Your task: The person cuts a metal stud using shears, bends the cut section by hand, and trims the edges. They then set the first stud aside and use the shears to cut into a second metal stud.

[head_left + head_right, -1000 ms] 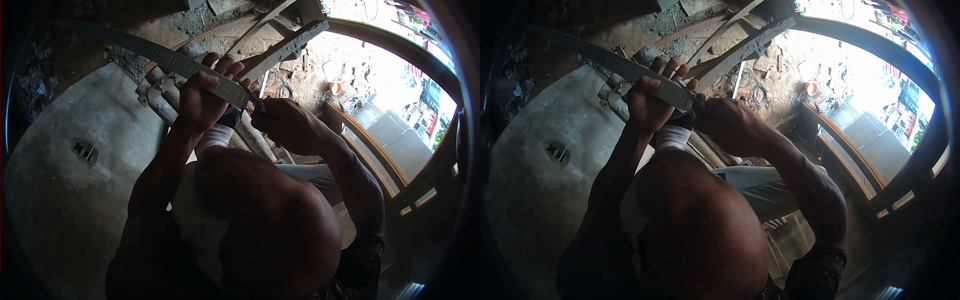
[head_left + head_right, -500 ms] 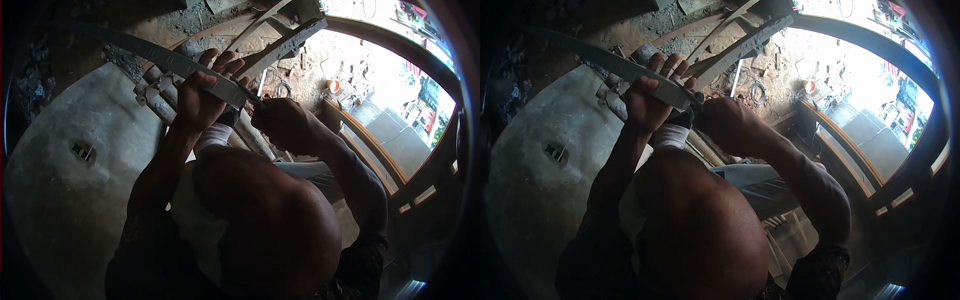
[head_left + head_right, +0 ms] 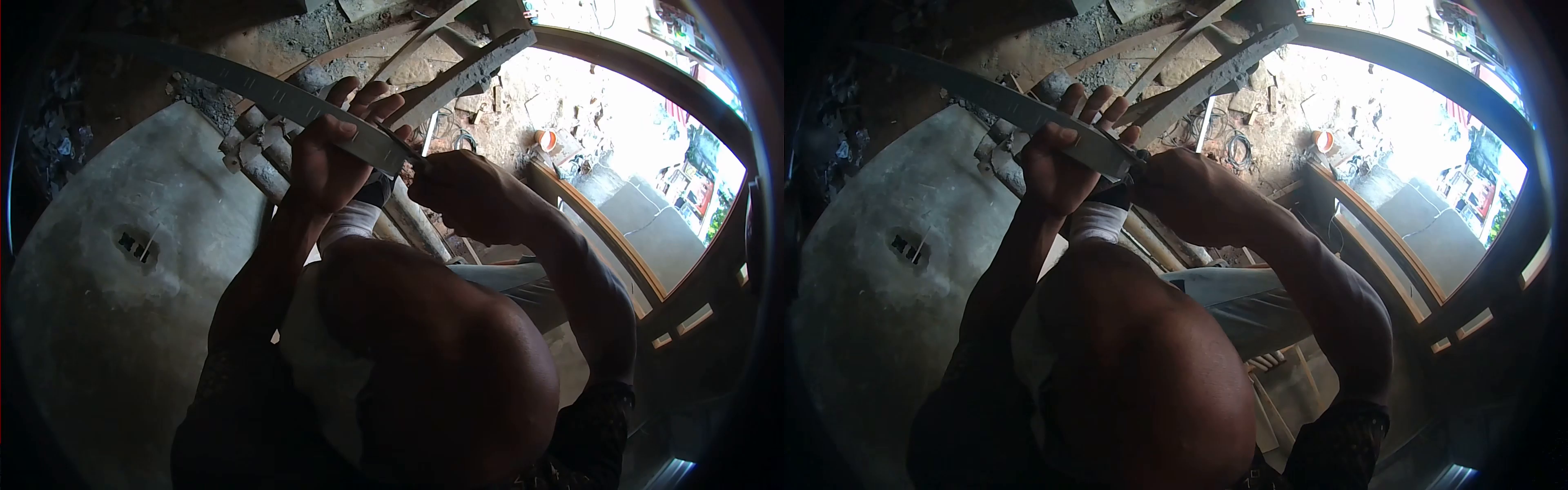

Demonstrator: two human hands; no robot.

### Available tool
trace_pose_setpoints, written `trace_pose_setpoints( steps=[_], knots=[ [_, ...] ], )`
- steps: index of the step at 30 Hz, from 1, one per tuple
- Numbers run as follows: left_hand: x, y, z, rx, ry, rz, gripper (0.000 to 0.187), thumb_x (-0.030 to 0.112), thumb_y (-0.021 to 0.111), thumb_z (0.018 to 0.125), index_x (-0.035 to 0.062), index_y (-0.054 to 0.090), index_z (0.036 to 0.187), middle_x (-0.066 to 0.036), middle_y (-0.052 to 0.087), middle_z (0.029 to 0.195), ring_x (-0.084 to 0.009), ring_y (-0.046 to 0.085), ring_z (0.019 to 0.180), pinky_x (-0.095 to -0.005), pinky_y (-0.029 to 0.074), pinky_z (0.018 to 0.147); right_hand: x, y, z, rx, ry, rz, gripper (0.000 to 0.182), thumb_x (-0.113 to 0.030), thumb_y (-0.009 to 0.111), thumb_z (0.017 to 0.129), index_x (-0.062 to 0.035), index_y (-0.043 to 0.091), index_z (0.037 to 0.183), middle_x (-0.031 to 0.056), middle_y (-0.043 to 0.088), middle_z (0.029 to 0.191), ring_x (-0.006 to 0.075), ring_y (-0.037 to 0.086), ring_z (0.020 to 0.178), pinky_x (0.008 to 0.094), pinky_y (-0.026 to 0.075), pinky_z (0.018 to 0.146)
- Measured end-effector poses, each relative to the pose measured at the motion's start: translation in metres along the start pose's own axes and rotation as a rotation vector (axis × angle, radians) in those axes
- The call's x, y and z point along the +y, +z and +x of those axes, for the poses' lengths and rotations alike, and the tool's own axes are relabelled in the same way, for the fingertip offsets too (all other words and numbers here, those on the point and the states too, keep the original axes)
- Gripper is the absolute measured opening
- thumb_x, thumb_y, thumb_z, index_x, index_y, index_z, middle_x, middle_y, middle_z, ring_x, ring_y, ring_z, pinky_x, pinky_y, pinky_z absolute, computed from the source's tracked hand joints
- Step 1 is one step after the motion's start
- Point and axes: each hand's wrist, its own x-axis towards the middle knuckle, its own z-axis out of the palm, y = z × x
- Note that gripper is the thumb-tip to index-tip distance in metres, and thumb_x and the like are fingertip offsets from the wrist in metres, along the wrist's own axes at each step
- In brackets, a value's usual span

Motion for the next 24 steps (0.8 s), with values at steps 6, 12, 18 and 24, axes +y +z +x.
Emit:
trace_pose_setpoints(
  steps=[6,12,18,24],
  knots=[
    [0.0,0.009,0.002,0.079,-0.002,0.022,0.056,0.0,0.055,0.079,0.0148,0.051,0.132,-0.014,0.05,0.138,-0.0335,0.041,0.138,-0.0616,0.034,0.115,-0.006,-0.002,0.001,-0.031,0.211,0.103,0.026,-0.023,0.063,0.098,0.0017,0.065,0.093,0.0174,0.062,0.079,0.0305,0.065,0.076,0.0425,0.051,0.07],
    [-0.001,0.004,0.0,0.061,0.001,0.015,0.065,0.003,0.05,0.082,0.0141,0.045,0.146,-0.017,0.039,0.151,-0.0349,0.024,0.15,-0.0651,0.021,0.121,-0.007,-0.004,0.004,-0.043,0.217,0.075,0.025,-0.021,0.063,0.097,0.0026,0.064,0.091,0.0181,0.062,0.078,0.029,0.066,0.074,0.0425,0.051,0.069],
    [-0.001,0.002,0.002,0.059,-0.004,0.015,0.069,0.002,0.049,0.082,0.0151,0.042,0.149,-0.016,0.04,0.15,-0.0349,0.028,0.148,-0.0655,0.023,0.12,-0.007,-0.007,0.002,-0.034,0.167,0.088,0.023,-0.02,0.062,0.097,0.0032,0.064,0.093,0.0179,0.063,0.078,0.0272,0.066,0.073,0.0425,0.051,0.068],
    [-0.002,0.0,0.003,0.058,-0.005,0.023,0.07,0.003,0.05,0.081,0.0153,0.04,0.15,-0.016,0.041,0.149,-0.035,0.029,0.147,-0.0649,0.025,0.12,0.002,-0.003,0.006,-0.088,0.207,0.107,0.023,-0.021,0.061,0.097,0.0016,0.065,0.096,0.0159,0.064,0.075,0.0238,0.066,0.069,0.0395,0.053,0.065]
  ],
)
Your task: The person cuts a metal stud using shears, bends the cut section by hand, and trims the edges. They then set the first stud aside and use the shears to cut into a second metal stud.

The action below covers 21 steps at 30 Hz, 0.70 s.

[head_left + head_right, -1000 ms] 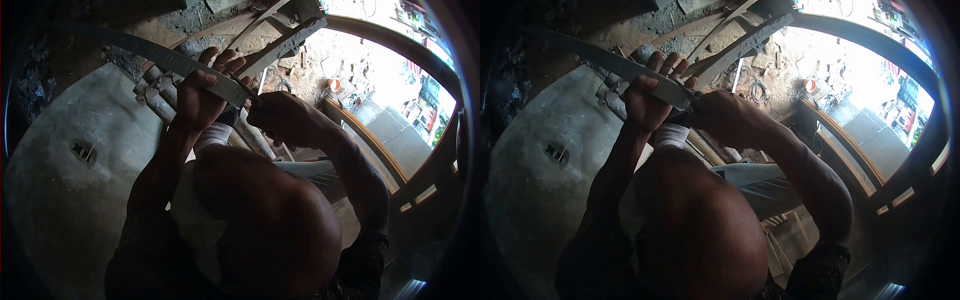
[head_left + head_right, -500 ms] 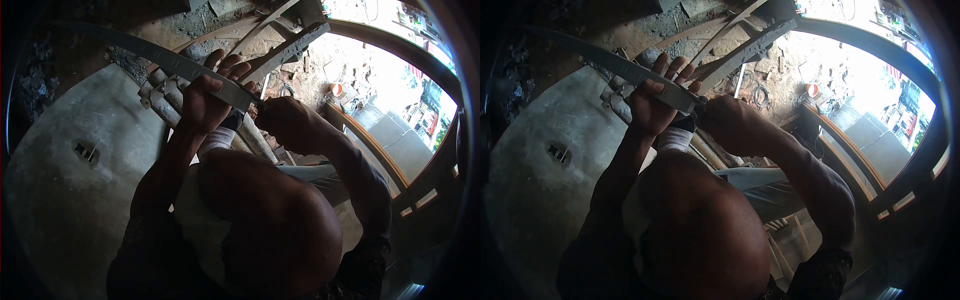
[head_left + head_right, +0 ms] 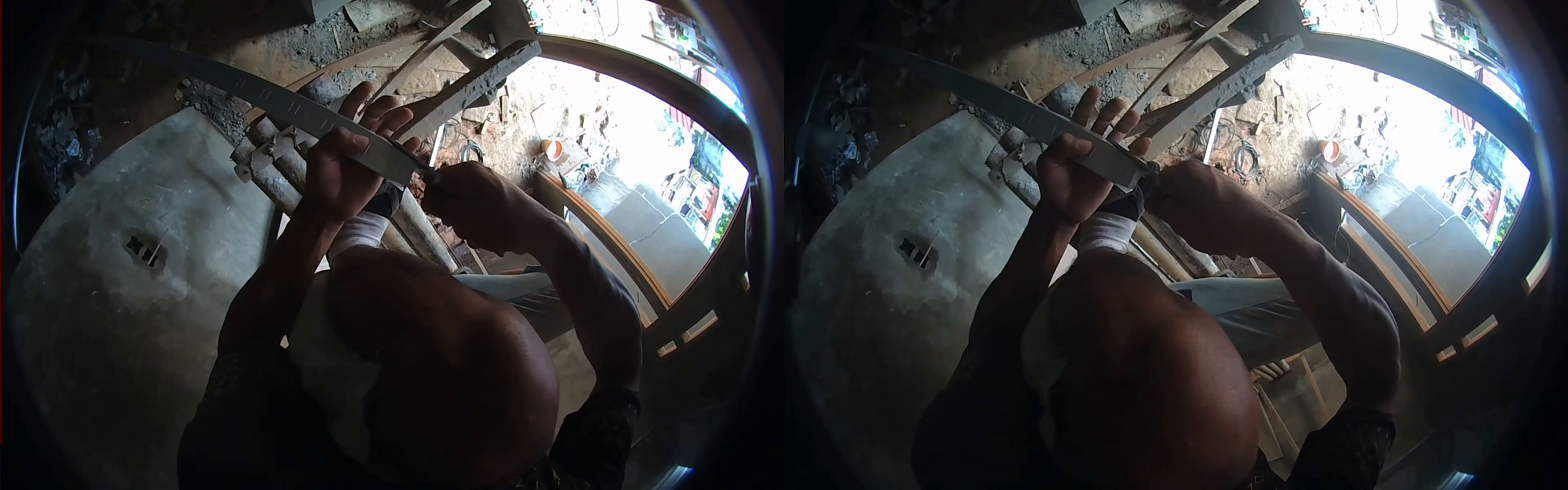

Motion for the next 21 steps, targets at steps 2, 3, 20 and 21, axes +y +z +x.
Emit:
trace_pose_setpoints(
  steps=[2,3,20,21],
  knots=[
    [-0.001,-0.001,0.0,0.008,0.002,0.006,0.069,0.003,0.05,0.082,0.0146,0.04,0.149,-0.017,0.04,0.15,-0.0355,0.027,0.148,-0.0653,0.026,0.12,0.002,-0.001,-0.001,0.046,-0.093,-0.019,0.024,-0.023,0.062,0.097,0.0007,0.065,0.096,0.0137,0.064,0.072,0.0212,0.066,0.065,0.0377,0.053,0.062],
    [-0.001,0.0,0.001,0.004,0.002,0.007,0.069,0.003,0.05,0.082,0.0146,0.04,0.149,-0.017,0.04,0.15,-0.0355,0.027,0.148,-0.0653,0.026,0.12,-0.012,-0.01,0.0,-0.045,0.187,0.189,0.025,-0.025,0.063,0.097,-0.0002,0.065,0.097,0.0105,0.063,0.071,0.0176,0.065,0.062,0.0352,0.053,0.057],
    [0.003,0.018,-0.009,0.275,0.086,0.354,0.037,0.041,0.062,0.099,0.0059,0.054,0.107,-0.003,0.059,0.099,-0.0176,0.06,0.105,-0.0589,0.028,0.122,-0.001,-0.031,-0.041,-0.222,0.295,0.455,0.023,-0.025,0.061,0.1,-0.0015,0.062,0.099,0.0047,0.062,0.073,0.0103,0.063,0.064,0.0291,0.052,0.058],
    [0.003,0.016,-0.01,0.267,0.086,0.36,0.037,0.041,0.062,0.099,0.0059,0.054,0.107,-0.003,0.059,0.099,-0.0176,0.06,0.105,-0.0589,0.028,0.122,-0.001,-0.032,-0.041,-0.237,0.308,0.394,0.023,-0.025,0.061,0.1,-0.0019,0.062,0.099,0.0049,0.062,0.074,0.0108,0.063,0.066,0.0299,0.053,0.061]
  ],
)
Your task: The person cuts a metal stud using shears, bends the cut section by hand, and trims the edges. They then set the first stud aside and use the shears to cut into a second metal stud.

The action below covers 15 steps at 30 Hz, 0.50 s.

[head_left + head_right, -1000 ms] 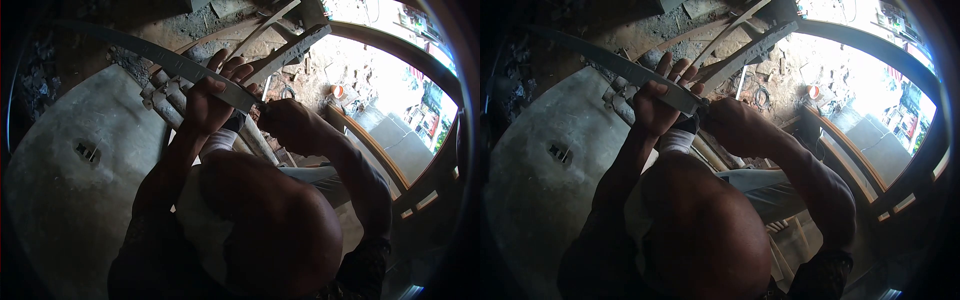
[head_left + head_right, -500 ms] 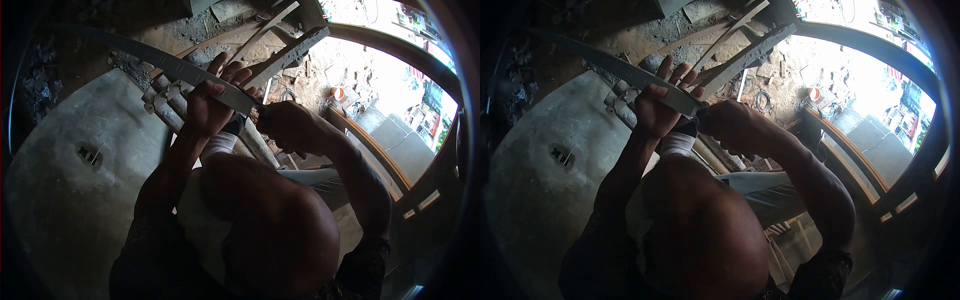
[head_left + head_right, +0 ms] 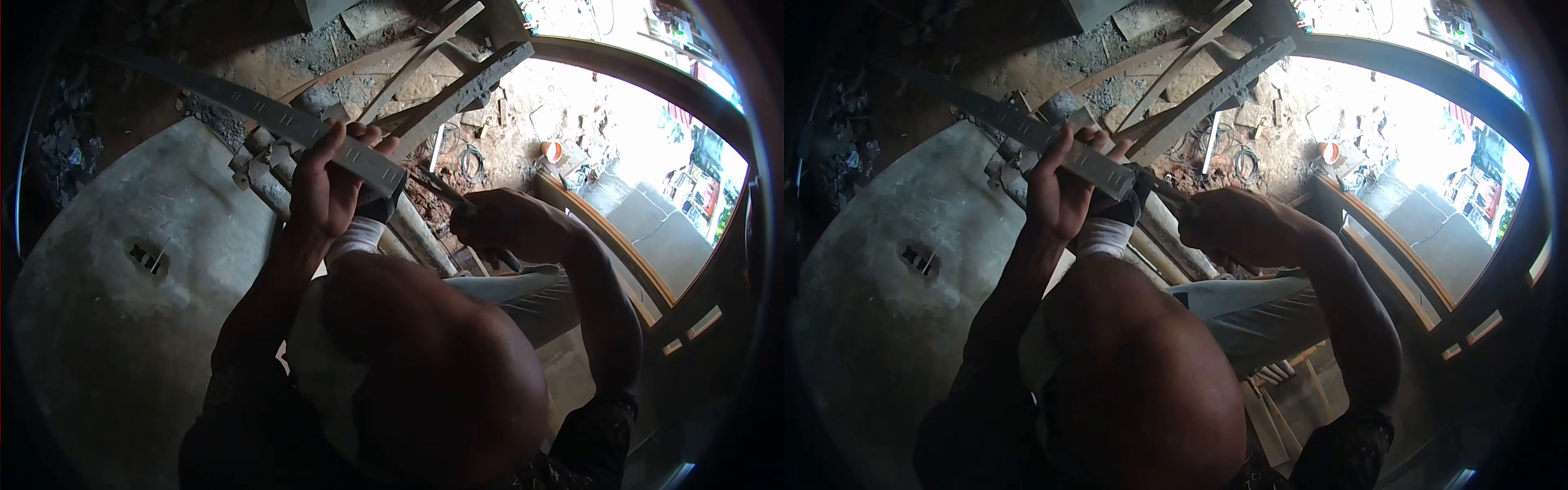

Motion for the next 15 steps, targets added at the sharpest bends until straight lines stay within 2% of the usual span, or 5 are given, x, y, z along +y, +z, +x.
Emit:
trace_pose_setpoints(
  steps=[3,5,8,11,15],
  knots=[
    [-0.004,-0.002,-0.003,0.0,0.049,-0.11,0.039,0.04,0.065,0.097,0.0046,0.055,0.108,-0.007,0.058,0.105,-0.0232,0.058,0.118,-0.0596,0.043,0.113,0.002,0.001,0.001,0.013,0.021,-0.045,0.024,-0.026,0.061,0.101,-0.0022,0.062,0.099,0.0051,0.062,0.076,0.0115,0.064,0.068,0.0307,0.053,0.064],
    [-0.003,0.012,-0.005,0.098,0.105,-0.235,0.04,0.041,0.057,0.101,0.0029,0.054,0.113,-0.006,0.061,0.1,-0.0187,0.062,0.108,-0.0652,0.028,0.119,0.001,0.004,0.004,0.018,0.027,-0.028,0.025,-0.027,0.061,0.101,-0.0021,0.063,0.098,0.0051,0.063,0.076,0.0117,0.064,0.068,0.0307,0.053,0.063],
    [0.003,0.017,-0.003,0.115,0.067,-0.247,0.039,0.04,0.055,0.103,0.0031,0.054,0.115,-0.007,0.062,0.101,-0.0193,0.062,0.109,-0.0676,0.027,0.119,-0.003,0.005,0.004,0.0,0.048,-0.03,0.026,-0.028,0.062,0.1,-0.0023,0.064,0.101,0.0055,0.064,0.078,0.0117,0.064,0.069,0.0309,0.053,0.064],
    [0.006,0.005,-0.001,0.058,0.044,-0.223,0.035,0.038,0.055,0.103,0.0045,0.053,0.112,-0.007,0.061,0.1,-0.0185,0.061,0.103,-0.0587,0.036,0.114,-0.01,0.0,0.005,-0.022,0.149,-0.027,0.022,-0.02,0.064,0.099,-0.0057,0.067,0.114,0.004,0.067,0.081,0.0097,0.063,0.072,0.0282,0.052,0.069],
    [0.008,0.005,0.002,-0.003,0.052,-0.292,0.028,0.034,0.059,0.101,0.0072,0.051,0.1,-0.004,0.053,0.089,-0.0158,0.055,0.086,-0.0404,0.046,0.092,-0.008,-0.001,0.011,-0.08,0.055,-0.023,0.025,-0.026,0.062,0.099,-0.0026,0.066,0.108,0.0064,0.067,0.078,0.0123,0.068,0.068,0.03,0.055,0.063]
  ],
)
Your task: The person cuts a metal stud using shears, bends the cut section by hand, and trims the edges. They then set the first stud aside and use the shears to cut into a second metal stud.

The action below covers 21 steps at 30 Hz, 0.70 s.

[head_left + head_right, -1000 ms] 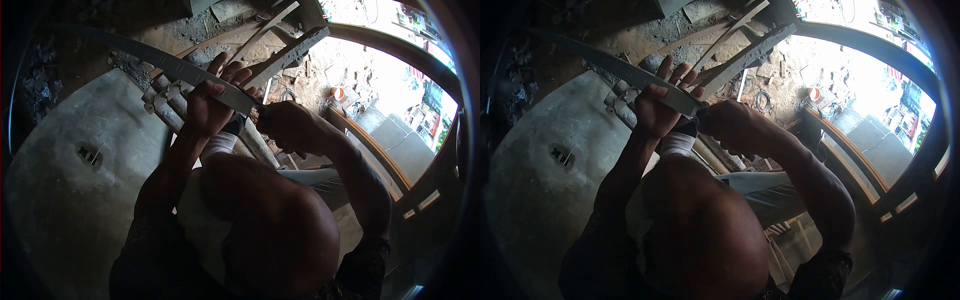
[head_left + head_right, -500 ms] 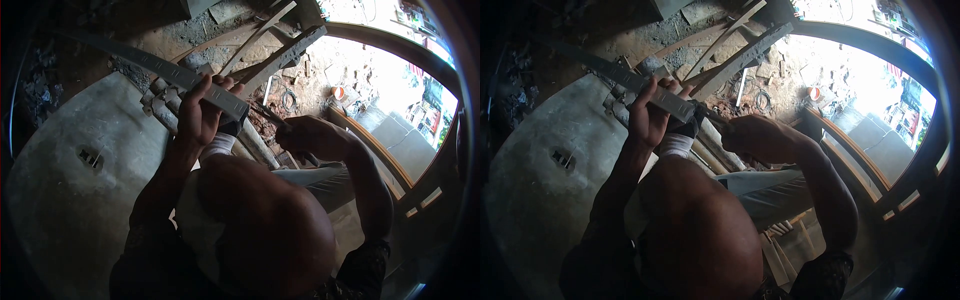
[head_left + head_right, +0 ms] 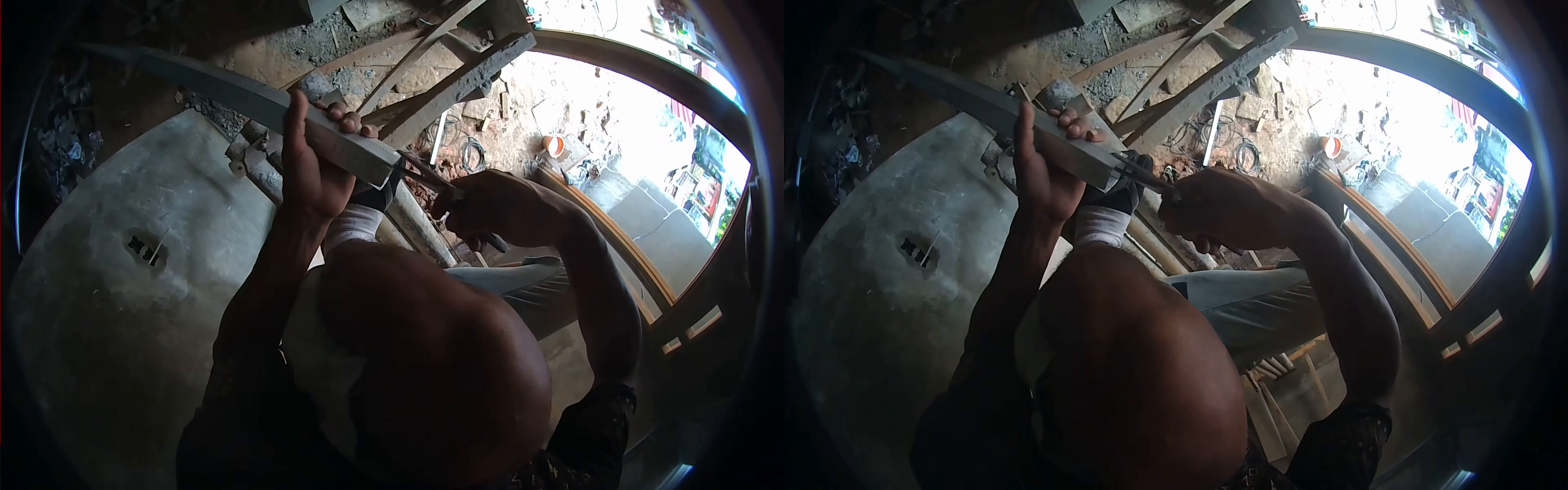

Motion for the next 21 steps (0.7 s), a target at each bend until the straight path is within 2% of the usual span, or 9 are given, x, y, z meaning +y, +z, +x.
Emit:
trace_pose_setpoints(
  steps=[1,3,5,11,15,17,21],
  knots=[
    [0.0,-0.001,0.001,0.002,0.003,-0.003,0.028,0.034,0.059,0.101,0.0072,0.051,0.1,-0.004,0.053,0.089,-0.0158,0.055,0.086,-0.0404,0.046,0.092,-0.003,0.002,0.003,-0.004,0.001,-0.024,0.024,-0.024,0.06,0.1,-0.0027,0.066,0.108,0.0062,0.067,0.077,0.0128,0.068,0.068,0.0301,0.056,0.062],
    [0.0,-0.003,0.005,0.064,-0.031,0.051,0.027,0.031,0.063,0.098,0.0094,0.048,0.093,-0.001,0.046,0.084,-0.0143,0.048,0.08,-0.0355,0.044,0.083,-0.012,0.002,0.01,-0.011,0.006,-0.051,0.023,-0.023,0.059,0.1,-0.0027,0.066,0.107,0.0061,0.066,0.077,0.0133,0.068,0.068,0.0301,0.056,0.062],
    [0.001,0.001,0.005,0.049,-0.025,0.033,0.024,0.028,0.063,0.098,0.01,0.048,0.092,-0.001,0.046,0.084,-0.0138,0.048,0.08,-0.035,0.044,0.083,-0.021,-0.001,0.017,-0.071,0.032,-0.093,0.023,-0.016,0.062,0.098,-0.0007,0.066,0.115,0.0062,0.067,0.079,0.0118,0.065,0.068,0.0291,0.054,0.064],
    [0.001,0.006,0.003,0.002,-0.033,0.009,0.02,0.022,0.064,0.095,0.0112,0.049,0.088,0.001,0.046,0.085,-0.0123,0.048,0.08,-0.0336,0.042,0.083,-0.027,-0.003,0.031,-0.12,-0.022,-0.08,0.024,-0.016,0.062,0.096,0.001,0.065,0.112,0.008,0.067,0.078,0.014,0.068,0.068,0.0288,0.055,0.062],
    [0.001,0.006,0.0,-0.01,-0.03,0.006,0.019,0.02,0.064,0.094,0.0112,0.049,0.088,0.001,0.046,0.085,-0.0117,0.048,0.08,-0.0334,0.042,0.083,-0.029,-0.006,0.033,-0.138,0.013,-0.089,0.024,-0.017,0.062,0.096,0.0009,0.065,0.112,0.0081,0.067,0.079,0.0143,0.069,0.069,0.0285,0.056,0.063],
    [0.002,0.006,0.001,-0.009,-0.031,0.006,0.018,0.02,0.064,0.094,0.0112,0.05,0.088,0.001,0.046,0.086,-0.0116,0.048,0.08,-0.0335,0.042,0.082,-0.026,-0.008,0.033,-0.179,-0.026,-0.002,0.025,-0.018,0.06,0.097,0.0006,0.065,0.112,0.0087,0.068,0.08,0.0148,0.069,0.07,0.029,0.057,0.064],
    [0.002,0.004,0.002,-0.019,-0.03,0.009,0.017,0.018,0.065,0.093,0.0114,0.05,0.088,0.001,0.046,0.087,-0.0115,0.048,0.08,-0.0338,0.043,0.082,-0.033,-0.006,0.03,-0.169,0.008,-0.076,0.025,-0.018,0.059,0.097,0.0001,0.065,0.113,0.0089,0.068,0.082,0.0152,0.07,0.07,0.0293,0.057,0.065]
  ],
)
